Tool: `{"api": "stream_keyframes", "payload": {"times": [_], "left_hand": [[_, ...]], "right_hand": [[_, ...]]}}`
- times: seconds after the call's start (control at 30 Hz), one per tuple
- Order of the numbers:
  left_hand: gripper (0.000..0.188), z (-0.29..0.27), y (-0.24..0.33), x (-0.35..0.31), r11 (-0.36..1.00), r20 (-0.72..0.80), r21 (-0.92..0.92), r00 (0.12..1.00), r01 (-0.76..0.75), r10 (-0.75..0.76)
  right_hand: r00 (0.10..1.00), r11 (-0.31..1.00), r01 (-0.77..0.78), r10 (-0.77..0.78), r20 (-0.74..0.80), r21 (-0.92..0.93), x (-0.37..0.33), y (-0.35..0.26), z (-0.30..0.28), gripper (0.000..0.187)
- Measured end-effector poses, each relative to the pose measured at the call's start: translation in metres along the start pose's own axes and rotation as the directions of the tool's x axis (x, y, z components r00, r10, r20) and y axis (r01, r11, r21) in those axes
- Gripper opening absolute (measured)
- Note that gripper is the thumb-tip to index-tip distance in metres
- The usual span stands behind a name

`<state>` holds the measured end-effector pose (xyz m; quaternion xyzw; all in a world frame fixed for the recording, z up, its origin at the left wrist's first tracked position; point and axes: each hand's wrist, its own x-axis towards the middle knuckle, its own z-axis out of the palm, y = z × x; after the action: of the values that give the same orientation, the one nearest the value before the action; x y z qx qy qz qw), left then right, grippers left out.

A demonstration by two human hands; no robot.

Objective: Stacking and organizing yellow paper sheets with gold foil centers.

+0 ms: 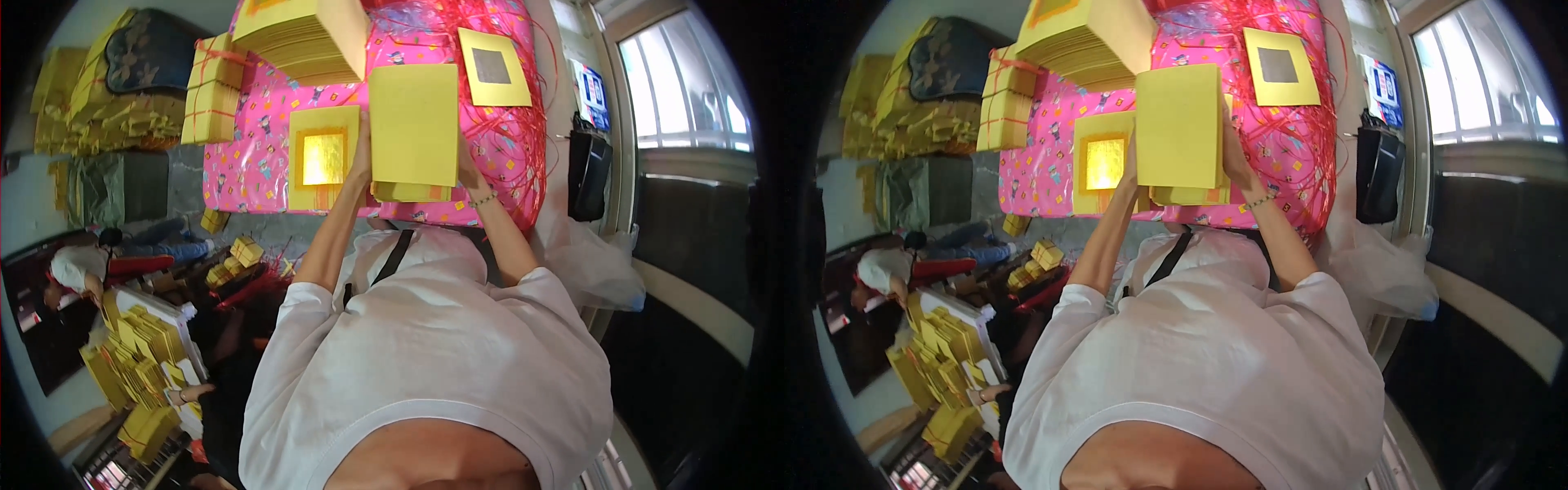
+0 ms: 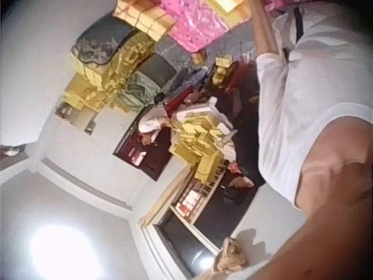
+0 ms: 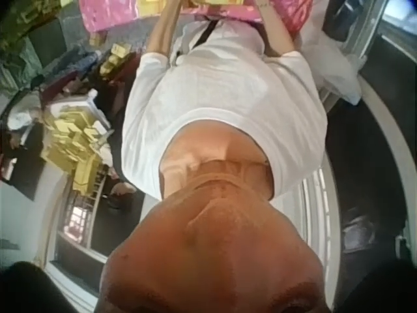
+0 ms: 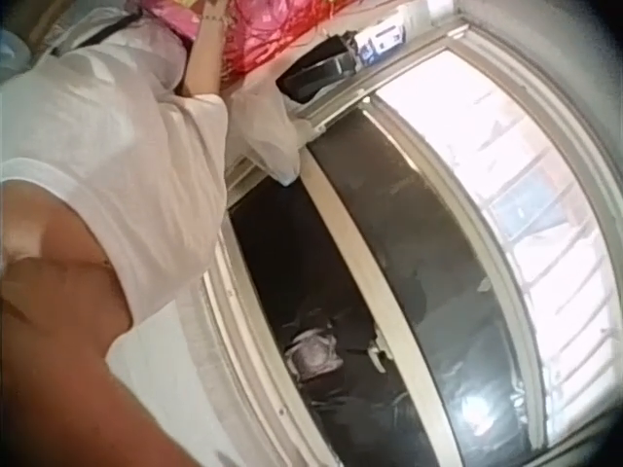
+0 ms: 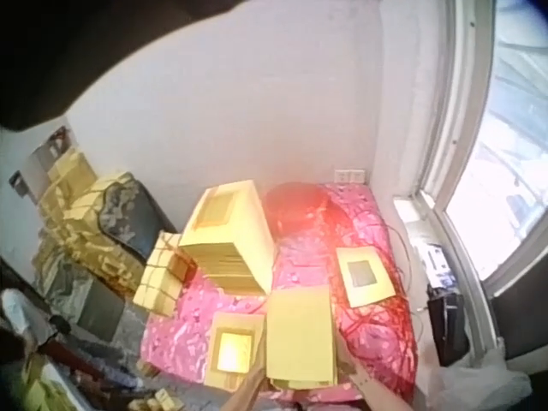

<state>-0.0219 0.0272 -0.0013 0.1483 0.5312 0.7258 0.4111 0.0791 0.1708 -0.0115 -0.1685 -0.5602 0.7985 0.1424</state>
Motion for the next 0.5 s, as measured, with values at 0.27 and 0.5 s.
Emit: {"api": "stream_keyframes", "payload": {"times": [0.27, 0.5], "left_hand": [[0.053, -0.035, -0.028, 0.001, 0.843, -0.009, 0.519, 0.985, -0.143, 0.172], [0.051, -0.024, -0.005, 0.008, 0.856, 0.044, 0.502, 0.992, -0.124, 0.118]], "right_hand": [[0.996, 0.976, 0.069, -0.080, 0.049, 0.207, 0.010, 0.000, 0.004, 0.061], [0.964, 0.969, 0.246, -0.248, -0.099, -0.033, 0.026, 0.038, -0.017, 0.052]]}}
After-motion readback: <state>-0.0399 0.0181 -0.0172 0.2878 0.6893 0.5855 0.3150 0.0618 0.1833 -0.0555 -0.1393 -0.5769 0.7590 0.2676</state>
